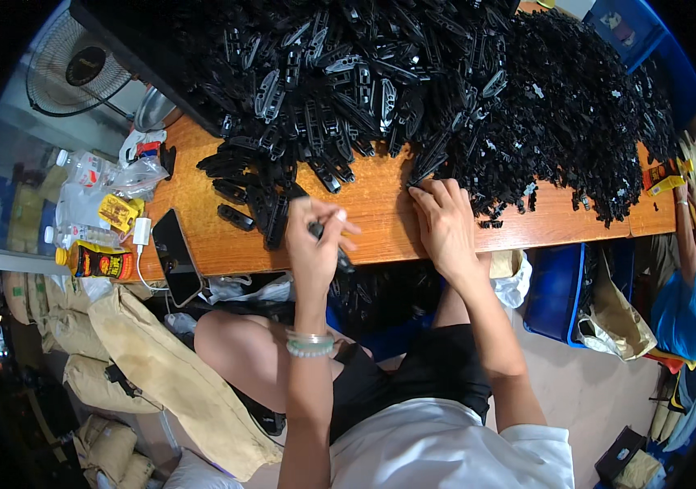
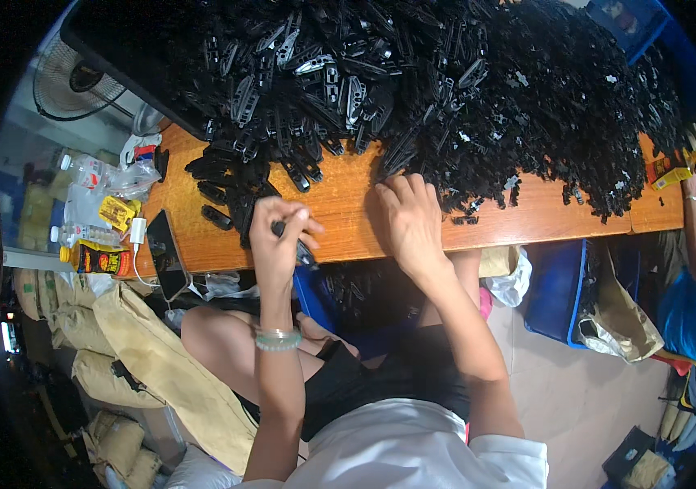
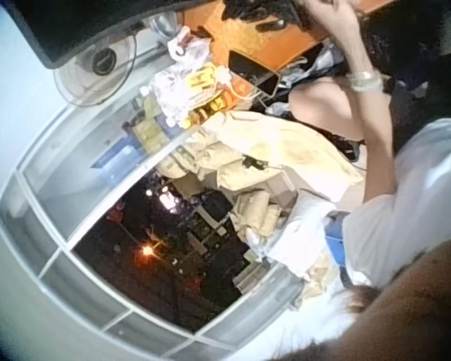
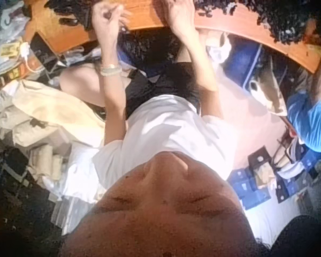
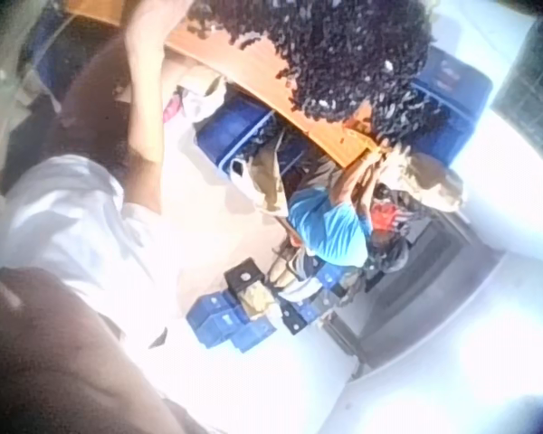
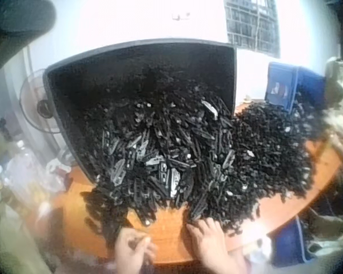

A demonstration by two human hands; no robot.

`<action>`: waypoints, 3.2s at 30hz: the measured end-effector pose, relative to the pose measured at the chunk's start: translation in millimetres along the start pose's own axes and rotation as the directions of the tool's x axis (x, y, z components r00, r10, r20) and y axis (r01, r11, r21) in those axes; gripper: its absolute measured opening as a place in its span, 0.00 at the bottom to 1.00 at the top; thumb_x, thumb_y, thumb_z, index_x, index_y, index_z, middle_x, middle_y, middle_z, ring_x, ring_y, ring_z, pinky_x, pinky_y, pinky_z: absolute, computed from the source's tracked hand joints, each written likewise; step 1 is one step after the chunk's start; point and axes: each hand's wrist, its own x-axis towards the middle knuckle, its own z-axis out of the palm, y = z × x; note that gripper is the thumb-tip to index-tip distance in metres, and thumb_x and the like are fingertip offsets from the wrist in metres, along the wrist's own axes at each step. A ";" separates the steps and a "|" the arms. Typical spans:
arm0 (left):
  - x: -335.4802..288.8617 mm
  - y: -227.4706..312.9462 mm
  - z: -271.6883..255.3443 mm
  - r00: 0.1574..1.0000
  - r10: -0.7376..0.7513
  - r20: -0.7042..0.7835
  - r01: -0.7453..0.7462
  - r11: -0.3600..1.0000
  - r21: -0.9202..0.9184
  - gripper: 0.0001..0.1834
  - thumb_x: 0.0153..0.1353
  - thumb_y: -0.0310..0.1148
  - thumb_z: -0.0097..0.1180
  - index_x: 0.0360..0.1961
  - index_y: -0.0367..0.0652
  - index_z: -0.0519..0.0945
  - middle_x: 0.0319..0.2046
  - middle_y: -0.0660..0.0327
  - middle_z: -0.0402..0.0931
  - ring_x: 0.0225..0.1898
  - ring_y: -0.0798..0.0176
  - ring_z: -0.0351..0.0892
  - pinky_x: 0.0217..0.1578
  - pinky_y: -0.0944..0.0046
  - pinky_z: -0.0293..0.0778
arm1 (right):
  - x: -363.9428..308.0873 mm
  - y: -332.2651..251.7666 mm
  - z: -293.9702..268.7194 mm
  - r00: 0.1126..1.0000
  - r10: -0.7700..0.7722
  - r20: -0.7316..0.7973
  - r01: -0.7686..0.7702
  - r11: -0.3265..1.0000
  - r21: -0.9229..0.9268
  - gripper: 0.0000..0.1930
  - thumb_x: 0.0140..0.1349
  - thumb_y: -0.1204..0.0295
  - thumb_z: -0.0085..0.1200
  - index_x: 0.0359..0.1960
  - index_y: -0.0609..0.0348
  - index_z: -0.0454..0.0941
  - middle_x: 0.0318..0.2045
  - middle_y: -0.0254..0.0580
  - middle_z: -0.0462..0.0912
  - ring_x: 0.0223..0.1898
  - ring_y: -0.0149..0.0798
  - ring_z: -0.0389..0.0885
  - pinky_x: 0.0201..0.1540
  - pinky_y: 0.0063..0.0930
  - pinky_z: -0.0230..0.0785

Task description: The person repeatedly assembles plastic components by fitting smaller plastic clips into larger plastic parts by hand, then gathers and pushes the remaining parts together on the table.

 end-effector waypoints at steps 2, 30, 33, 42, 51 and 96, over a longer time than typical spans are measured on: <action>27.5 -12.4 -5.1 0.979 0.200 -0.031 -0.173 0.906 0.388 0.08 0.59 0.29 0.54 0.33 0.34 0.72 0.32 0.50 0.75 0.28 0.57 0.78 0.28 0.62 0.74 | 2.5 0.2 8.4 1.000 -0.012 0.027 0.013 0.999 -0.051 0.09 0.50 0.80 0.55 0.34 0.63 0.77 0.36 0.42 0.75 0.38 0.44 0.71 0.40 0.33 0.64; -61.9 23.6 -6.3 0.971 0.017 0.239 -0.088 0.953 0.290 0.12 0.51 0.21 0.61 0.39 0.34 0.77 0.23 0.60 0.76 0.20 0.73 0.73 0.23 0.73 0.67 | -36.0 -39.2 -29.8 0.919 0.368 0.145 -0.323 0.487 0.812 0.08 0.48 0.82 0.62 0.32 0.62 0.83 0.35 0.37 0.75 0.41 0.32 0.71 0.44 0.23 0.64; -62.0 23.7 -7.0 0.967 -0.034 0.251 -0.009 0.986 0.168 0.12 0.52 0.21 0.60 0.39 0.34 0.76 0.23 0.61 0.76 0.19 0.74 0.73 0.22 0.75 0.67 | -36.4 -41.8 -31.4 0.936 0.337 0.105 -0.301 0.604 0.738 0.08 0.46 0.81 0.62 0.31 0.62 0.83 0.34 0.38 0.76 0.39 0.35 0.72 0.43 0.25 0.63; -58.4 16.4 -1.2 0.974 -0.127 0.187 0.130 0.992 -0.005 0.11 0.52 0.21 0.61 0.37 0.36 0.75 0.21 0.66 0.74 0.19 0.77 0.71 0.21 0.78 0.63 | -35.4 -49.8 -38.1 0.972 0.216 0.096 -0.227 0.739 0.634 0.13 0.46 0.78 0.62 0.36 0.63 0.80 0.35 0.41 0.78 0.38 0.42 0.74 0.44 0.30 0.63; -63.3 14.3 -7.0 0.926 -0.213 0.312 0.183 0.975 0.123 0.06 0.54 0.23 0.57 0.34 0.34 0.81 0.23 0.62 0.78 0.20 0.71 0.75 0.24 0.73 0.69 | -56.5 -41.0 -36.1 0.944 0.248 0.217 -0.328 0.648 0.688 0.10 0.50 0.79 0.60 0.36 0.65 0.80 0.34 0.45 0.79 0.36 0.41 0.78 0.39 0.27 0.69; -61.4 1.7 28.0 0.931 -0.017 0.365 0.072 0.988 -0.139 0.15 0.56 0.17 0.56 0.44 0.30 0.70 0.35 0.56 0.77 0.37 0.67 0.80 0.36 0.72 0.77 | -44.9 -36.9 -45.9 0.877 0.481 0.018 -0.347 0.607 0.715 0.08 0.51 0.86 0.57 0.34 0.66 0.81 0.32 0.42 0.80 0.31 0.33 0.78 0.33 0.20 0.71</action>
